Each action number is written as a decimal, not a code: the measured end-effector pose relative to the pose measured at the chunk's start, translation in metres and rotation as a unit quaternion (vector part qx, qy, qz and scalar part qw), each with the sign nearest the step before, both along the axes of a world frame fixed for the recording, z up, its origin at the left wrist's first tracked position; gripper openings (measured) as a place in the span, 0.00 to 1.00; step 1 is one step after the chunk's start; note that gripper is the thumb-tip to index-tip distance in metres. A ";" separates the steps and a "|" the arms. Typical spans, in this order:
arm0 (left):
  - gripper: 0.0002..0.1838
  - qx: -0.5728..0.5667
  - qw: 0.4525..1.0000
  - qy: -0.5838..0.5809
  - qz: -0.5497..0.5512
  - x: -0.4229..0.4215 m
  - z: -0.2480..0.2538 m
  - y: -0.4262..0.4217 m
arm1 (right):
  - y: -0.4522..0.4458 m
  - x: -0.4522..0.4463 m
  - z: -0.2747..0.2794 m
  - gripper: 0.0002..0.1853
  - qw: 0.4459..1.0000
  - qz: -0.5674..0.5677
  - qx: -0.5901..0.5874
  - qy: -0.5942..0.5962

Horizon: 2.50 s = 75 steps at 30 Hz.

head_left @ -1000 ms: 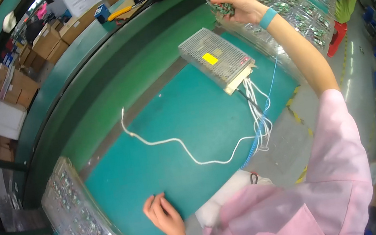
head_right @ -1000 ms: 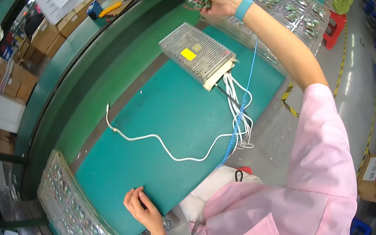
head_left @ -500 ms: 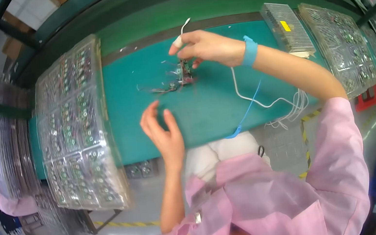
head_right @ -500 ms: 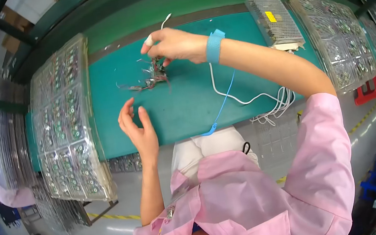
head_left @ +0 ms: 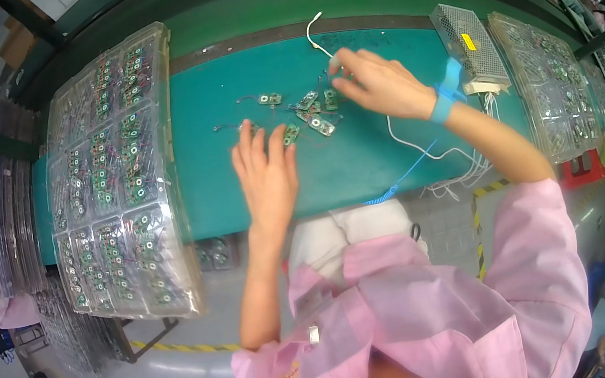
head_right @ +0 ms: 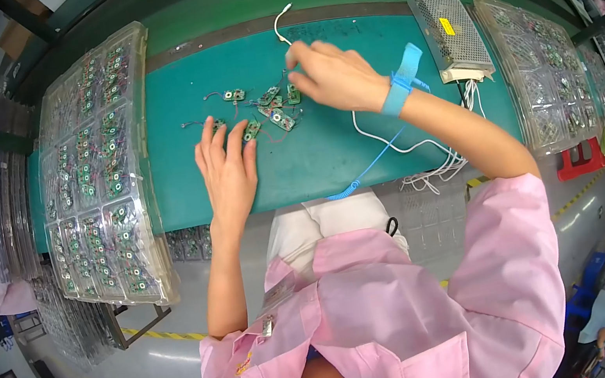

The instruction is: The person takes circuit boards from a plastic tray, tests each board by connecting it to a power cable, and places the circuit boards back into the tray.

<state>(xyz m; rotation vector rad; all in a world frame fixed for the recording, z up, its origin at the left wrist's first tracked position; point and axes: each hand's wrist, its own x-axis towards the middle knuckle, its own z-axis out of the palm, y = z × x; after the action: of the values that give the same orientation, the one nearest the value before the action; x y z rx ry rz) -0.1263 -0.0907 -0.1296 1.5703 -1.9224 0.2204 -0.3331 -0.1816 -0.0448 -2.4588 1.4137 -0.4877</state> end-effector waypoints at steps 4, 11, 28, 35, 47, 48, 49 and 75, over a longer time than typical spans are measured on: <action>0.18 -0.028 0.998 -0.031 0.054 0.009 0.004 0.003 | -0.021 -0.015 -0.034 0.10 0.995 -0.076 -0.002 0.059; 0.19 -0.051 0.996 -0.026 -0.074 -0.018 0.012 -0.019 | -0.031 -0.034 -0.034 0.10 0.985 -0.110 0.134 -0.025; 0.20 0.295 0.664 0.653 -0.213 -0.006 0.061 0.032 | 0.132 0.006 -0.020 0.07 0.967 0.121 -0.178 -0.138; 0.17 0.277 0.379 0.830 -0.302 0.041 0.039 0.051 | 0.141 0.018 -0.037 0.08 0.968 0.212 -0.054 -0.125; 0.17 0.270 0.671 0.688 -0.048 0.054 0.037 0.063 | 0.145 0.004 0.096 0.07 0.771 0.255 0.000 -0.584; 0.17 0.268 0.658 0.702 -0.053 0.055 0.037 0.061 | 0.149 0.001 0.103 0.06 0.766 0.270 -0.019 -0.584; 0.17 0.265 0.643 0.716 -0.058 0.056 0.038 0.059 | 0.154 0.001 0.109 0.06 0.765 0.276 -0.034 -0.582; 0.14 0.269 0.682 0.676 -0.072 0.059 0.025 0.058 | 0.006 0.130 -0.052 0.11 0.983 0.078 -0.154 0.062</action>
<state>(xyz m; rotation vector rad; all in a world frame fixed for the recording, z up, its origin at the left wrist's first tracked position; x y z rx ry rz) -0.0675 -0.0329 -0.1044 1.1744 -0.8224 -1.3366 -0.2027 -0.1752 -0.0966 -2.8653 1.2549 -0.5627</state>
